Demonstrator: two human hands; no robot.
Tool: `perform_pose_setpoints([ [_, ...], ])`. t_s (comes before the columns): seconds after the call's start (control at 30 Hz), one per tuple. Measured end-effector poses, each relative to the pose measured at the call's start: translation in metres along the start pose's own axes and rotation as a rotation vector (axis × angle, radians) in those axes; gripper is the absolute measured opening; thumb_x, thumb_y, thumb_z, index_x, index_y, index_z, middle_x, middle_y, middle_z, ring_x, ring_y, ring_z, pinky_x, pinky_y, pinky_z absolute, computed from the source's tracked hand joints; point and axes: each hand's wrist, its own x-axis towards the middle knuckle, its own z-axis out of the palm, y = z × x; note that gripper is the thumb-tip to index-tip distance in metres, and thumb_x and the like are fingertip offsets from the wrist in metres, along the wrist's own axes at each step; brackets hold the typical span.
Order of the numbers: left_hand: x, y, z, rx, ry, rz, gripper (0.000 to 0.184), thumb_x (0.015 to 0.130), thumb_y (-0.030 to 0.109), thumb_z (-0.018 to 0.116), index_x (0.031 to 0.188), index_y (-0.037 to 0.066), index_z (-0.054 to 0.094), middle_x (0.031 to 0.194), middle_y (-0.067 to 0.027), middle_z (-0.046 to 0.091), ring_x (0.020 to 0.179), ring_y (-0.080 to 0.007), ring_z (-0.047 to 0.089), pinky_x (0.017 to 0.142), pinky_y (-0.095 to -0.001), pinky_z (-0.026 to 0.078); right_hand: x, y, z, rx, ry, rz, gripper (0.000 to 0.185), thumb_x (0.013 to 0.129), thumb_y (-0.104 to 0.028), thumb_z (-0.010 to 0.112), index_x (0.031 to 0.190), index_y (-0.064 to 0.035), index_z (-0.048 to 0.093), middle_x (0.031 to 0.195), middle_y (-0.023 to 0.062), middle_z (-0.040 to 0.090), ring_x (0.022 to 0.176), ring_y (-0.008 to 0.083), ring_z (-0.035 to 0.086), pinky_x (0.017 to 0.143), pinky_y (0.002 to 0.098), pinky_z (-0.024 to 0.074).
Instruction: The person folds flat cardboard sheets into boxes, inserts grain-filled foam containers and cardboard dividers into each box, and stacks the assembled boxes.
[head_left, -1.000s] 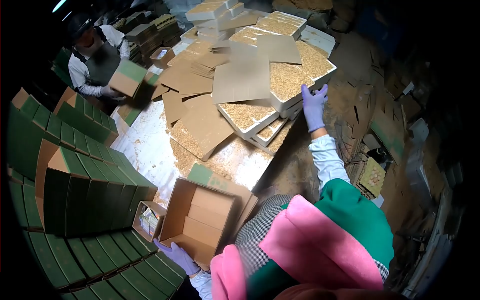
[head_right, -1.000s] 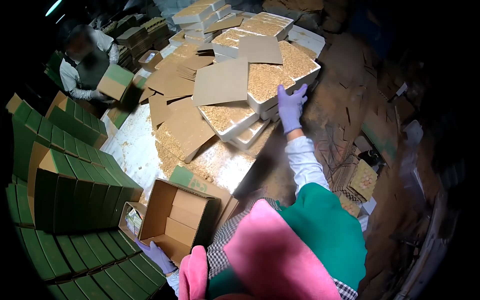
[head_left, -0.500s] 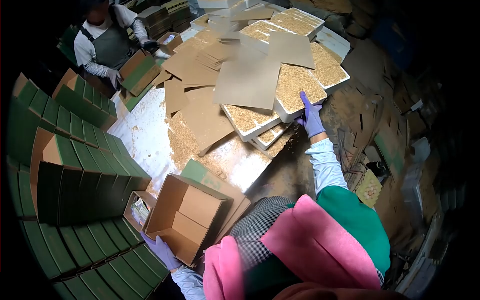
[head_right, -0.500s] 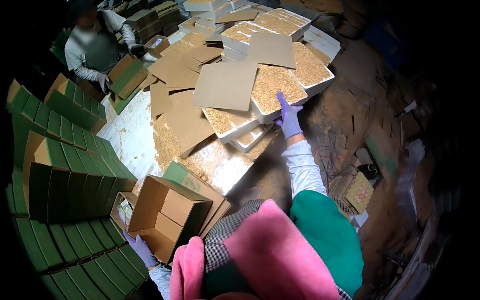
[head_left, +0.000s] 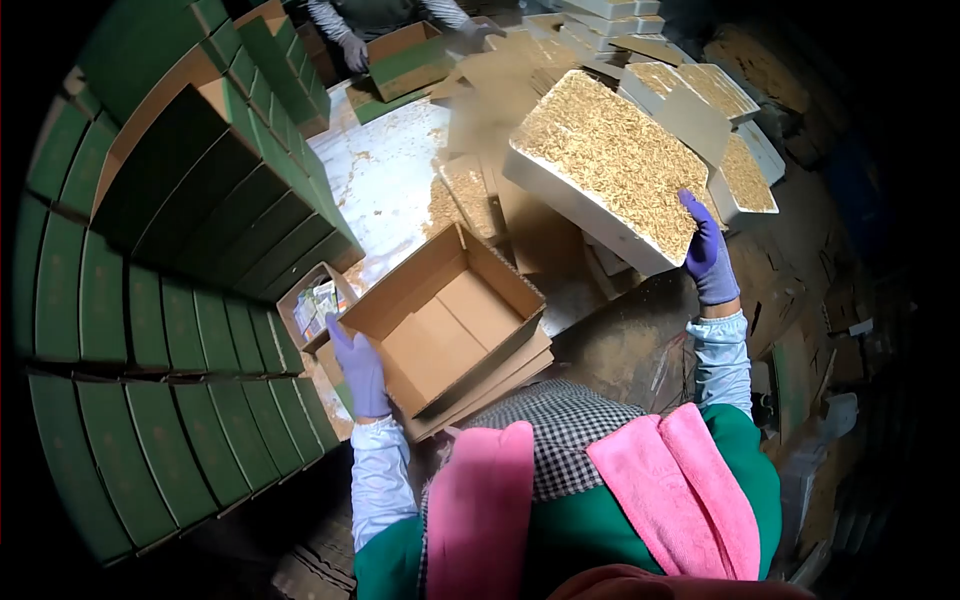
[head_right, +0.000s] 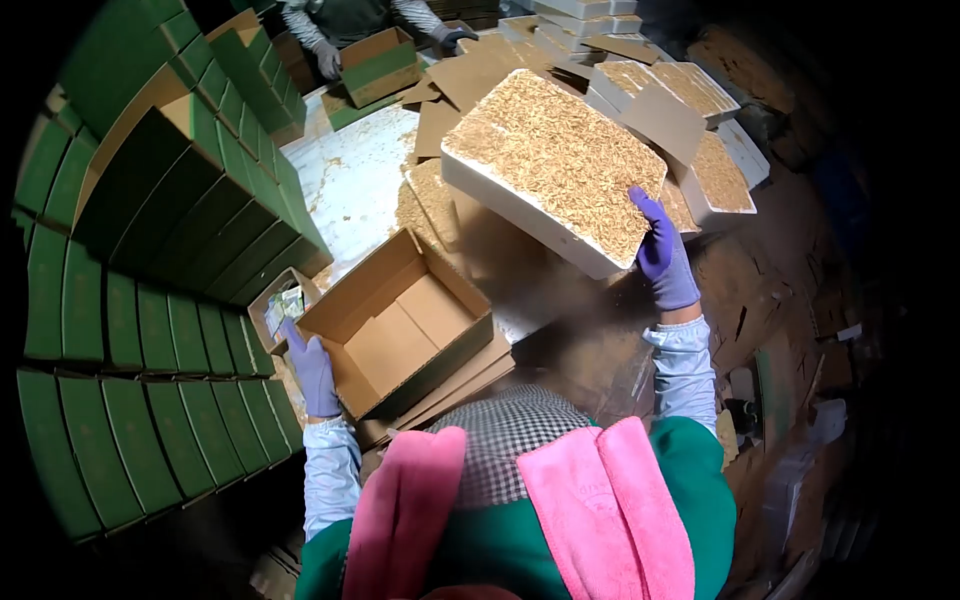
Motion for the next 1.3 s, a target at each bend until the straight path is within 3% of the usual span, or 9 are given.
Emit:
perform_pose_setpoints([
  [0.23, 0.016, 0.014, 0.012, -0.576, 0.009, -0.234, 0.054, 0.098, 0.006, 0.037, 0.150, -0.005, 0.028, 0.155, -0.0205, 0.034, 0.142, -0.0268, 0.035, 0.116, -0.0326, 0.027, -0.023, 0.049, 0.127, -0.553, -0.286, 0.176, 0.072, 0.087, -0.020, 0.073, 0.146, -0.0049, 0.036, 0.132, 0.0096, 0.053, 0.121, 0.0195, 0.052, 0.103, 0.0331, 0.0431],
  [0.33, 0.014, -0.009, 0.019, -0.430, 0.031, 0.007, 0.051, 0.101, 0.008, 0.039, 0.149, -0.005, 0.029, 0.154, -0.0188, 0.035, 0.142, -0.0263, 0.036, 0.116, -0.0324, 0.028, -0.024, 0.065, 0.153, -0.710, -0.393, 0.302, 0.070, 0.086, -0.021, 0.076, 0.142, -0.0048, 0.037, 0.127, 0.0080, 0.053, 0.120, 0.0173, 0.052, 0.102, 0.0295, 0.0428],
  [0.57, -0.002, -0.011, 0.008, -0.411, -0.019, 0.139, 0.049, 0.104, 0.012, 0.041, 0.150, -0.003, 0.031, 0.153, -0.0139, 0.038, 0.141, -0.0219, 0.036, 0.116, -0.0300, 0.028, -0.008, 0.124, 0.178, -1.181, -0.586, 0.414, 0.077, 0.085, -0.037, 0.078, 0.142, -0.0093, 0.034, 0.091, -0.0014, 0.057, 0.072, 0.0053, 0.048, 0.065, 0.0209, 0.0407],
  [0.67, 0.006, -0.019, -0.009, -0.960, -0.164, -0.100, 0.050, 0.105, 0.017, 0.041, 0.151, -0.002, 0.030, 0.153, -0.0131, 0.039, 0.140, -0.0217, 0.038, 0.115, -0.0304, 0.031, -0.006, 0.139, 0.179, -1.219, -0.630, 0.493, 0.075, 0.088, -0.035, 0.075, 0.144, -0.0090, 0.033, 0.083, -0.0027, 0.052, 0.070, 0.0060, 0.045, 0.063, 0.0221, 0.0397],
  [0.73, 0.048, -0.043, -0.030, -0.816, -0.067, -0.257, 0.056, 0.105, 0.036, 0.040, 0.145, -0.003, 0.040, 0.146, -0.0200, 0.047, 0.133, -0.0274, 0.048, 0.111, -0.0323, 0.038, 0.011, 0.155, 0.157, -1.282, -0.732, 0.384, 0.067, 0.090, -0.027, 0.072, 0.143, -0.0048, 0.037, 0.093, 0.0053, 0.060, 0.085, 0.0133, 0.055, 0.078, 0.0288, 0.0469],
  [0.83, 0.127, -0.123, -0.054, 0.384, 0.078, -0.011, 0.049, 0.096, 0.034, 0.049, 0.130, 0.000, 0.056, 0.128, -0.0236, 0.060, 0.116, -0.0399, 0.058, 0.098, -0.0420, 0.046, 0.009, 0.163, 0.159, -1.721, -0.789, 0.157, 0.059, 0.088, -0.020, 0.068, 0.138, 0.0000, 0.043, 0.117, 0.0226, 0.065, 0.108, 0.0347, 0.064, 0.094, 0.0384, 0.0477],
  [1.0, 0.167, -0.157, -0.041, 0.999, -0.205, -0.225, 0.048, 0.091, 0.047, 0.052, 0.118, 0.011, 0.069, 0.122, -0.0165, 0.066, 0.109, -0.0342, 0.065, 0.091, -0.0442, 0.051, -0.001, 0.198, 0.153, -2.244, -0.811, 0.071, 0.102, 0.077, -0.027, 0.067, 0.140, 0.0284, 0.008, 0.108, 0.0336, 0.063, 0.101, 0.0403, 0.066, 0.095, 0.0386, 0.0486],
  [1.13, 0.165, -0.167, -0.048, 0.939, -0.054, -0.133, 0.047, 0.093, 0.048, 0.047, 0.102, 0.012, 0.075, 0.106, -0.0158, 0.071, 0.097, -0.0343, 0.068, 0.083, -0.0447, 0.052, 0.008, 0.247, 0.130, -2.463, -0.680, -0.211, 0.025, 0.089, -0.011, 0.056, 0.108, 0.0058, 0.059, 0.106, 0.0232, 0.067, 0.091, 0.0298, 0.071, 0.072, 0.0409, 0.0569],
  [1.3, 0.148, -0.099, -0.077, 0.775, 0.153, -0.111, 0.044, 0.095, 0.044, 0.049, 0.103, 0.008, 0.074, 0.101, -0.0143, 0.072, 0.091, -0.0341, 0.068, 0.077, -0.0435, 0.051, -0.032, 0.177, 0.146, -1.493, -0.425, -0.489, 0.026, 0.095, -0.024, 0.054, 0.114, -0.0111, 0.064, 0.094, 0.0154, 0.065, 0.085, 0.0336, 0.066, 0.079, 0.0413, 0.0525],
])
